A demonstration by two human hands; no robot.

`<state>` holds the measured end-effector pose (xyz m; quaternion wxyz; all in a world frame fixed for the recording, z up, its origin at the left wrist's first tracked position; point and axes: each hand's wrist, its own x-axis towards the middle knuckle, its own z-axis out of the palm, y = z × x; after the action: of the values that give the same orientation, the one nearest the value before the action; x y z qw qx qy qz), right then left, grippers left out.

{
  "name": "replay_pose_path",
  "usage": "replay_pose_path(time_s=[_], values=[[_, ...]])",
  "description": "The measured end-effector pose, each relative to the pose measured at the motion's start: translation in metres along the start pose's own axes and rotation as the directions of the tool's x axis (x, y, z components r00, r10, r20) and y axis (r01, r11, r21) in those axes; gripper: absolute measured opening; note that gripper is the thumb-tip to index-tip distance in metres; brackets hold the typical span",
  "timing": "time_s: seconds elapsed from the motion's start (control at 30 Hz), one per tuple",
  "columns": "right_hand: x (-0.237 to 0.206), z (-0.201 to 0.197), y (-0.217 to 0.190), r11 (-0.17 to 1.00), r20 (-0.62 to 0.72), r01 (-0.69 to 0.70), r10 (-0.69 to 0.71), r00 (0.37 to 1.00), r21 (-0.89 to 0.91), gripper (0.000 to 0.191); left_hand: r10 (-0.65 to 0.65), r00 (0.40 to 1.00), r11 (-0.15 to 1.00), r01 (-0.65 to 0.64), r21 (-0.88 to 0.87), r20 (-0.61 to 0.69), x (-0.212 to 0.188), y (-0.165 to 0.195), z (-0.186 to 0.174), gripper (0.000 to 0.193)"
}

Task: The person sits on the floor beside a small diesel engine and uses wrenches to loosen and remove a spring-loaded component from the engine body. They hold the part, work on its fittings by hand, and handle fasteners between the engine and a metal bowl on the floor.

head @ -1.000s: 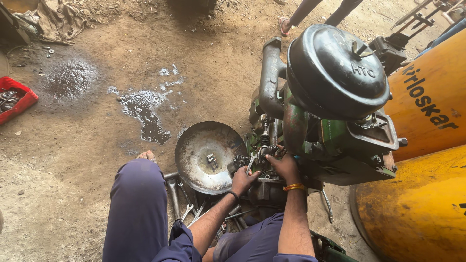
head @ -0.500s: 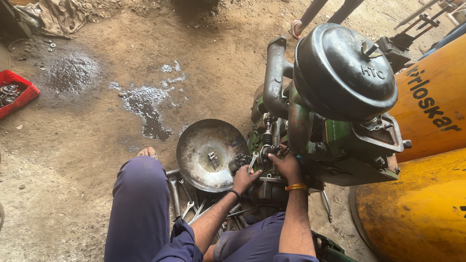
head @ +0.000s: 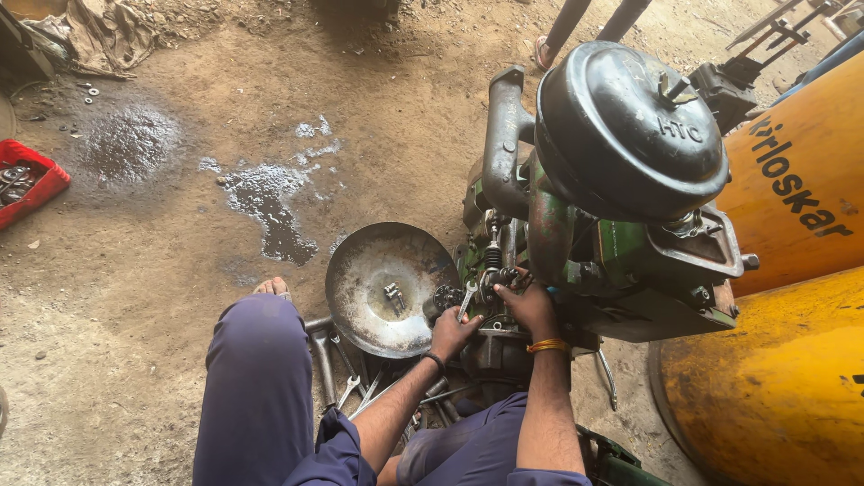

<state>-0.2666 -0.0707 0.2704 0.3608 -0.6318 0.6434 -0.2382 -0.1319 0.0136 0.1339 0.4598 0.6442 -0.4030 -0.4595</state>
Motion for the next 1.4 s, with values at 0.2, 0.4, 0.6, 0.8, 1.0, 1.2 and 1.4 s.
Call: replay_pose_path(time_s=[0.2,0.4,0.6,0.8,1.0,1.2,1.4], values=[[0.0,0.001,-0.003,0.999,0.015,0.034,-0.034,0.999,0.02,0.066,0.018,1.0,1.0,-0.018,-0.012,-0.002,0.0,-0.001,-0.001,0.041],[-0.002,0.0,-0.003,0.999,0.012,0.023,-0.023,1.0,0.031,0.068,0.021,1.0,1.0,-0.021,-0.003,0.003,-0.001,0.0,-0.001,0.041],[0.003,0.002,0.003,0.997,0.013,0.032,-0.032,0.999,0.063,0.065,0.016,1.0,1.0,-0.016,-0.002,-0.006,0.0,-0.002,0.0,0.04],[0.011,0.004,0.012,0.991,0.04,0.057,-0.063,0.997,0.122,0.059,0.02,0.999,1.0,-0.02,0.005,-0.032,0.004,-0.006,0.003,0.04],[0.011,0.005,0.01,0.995,0.018,0.054,-0.056,0.998,0.089,0.062,0.015,1.0,1.0,-0.015,0.01,-0.025,0.004,-0.008,0.004,0.04],[0.009,0.004,0.008,0.994,0.019,0.08,-0.082,0.996,0.07,0.062,0.012,1.0,1.0,-0.012,-0.014,-0.023,0.003,-0.007,0.002,0.039],[0.011,0.004,0.013,0.994,0.031,0.079,-0.082,0.996,0.082,0.059,0.009,1.0,1.0,-0.01,-0.023,-0.026,0.002,-0.007,0.003,0.039]])
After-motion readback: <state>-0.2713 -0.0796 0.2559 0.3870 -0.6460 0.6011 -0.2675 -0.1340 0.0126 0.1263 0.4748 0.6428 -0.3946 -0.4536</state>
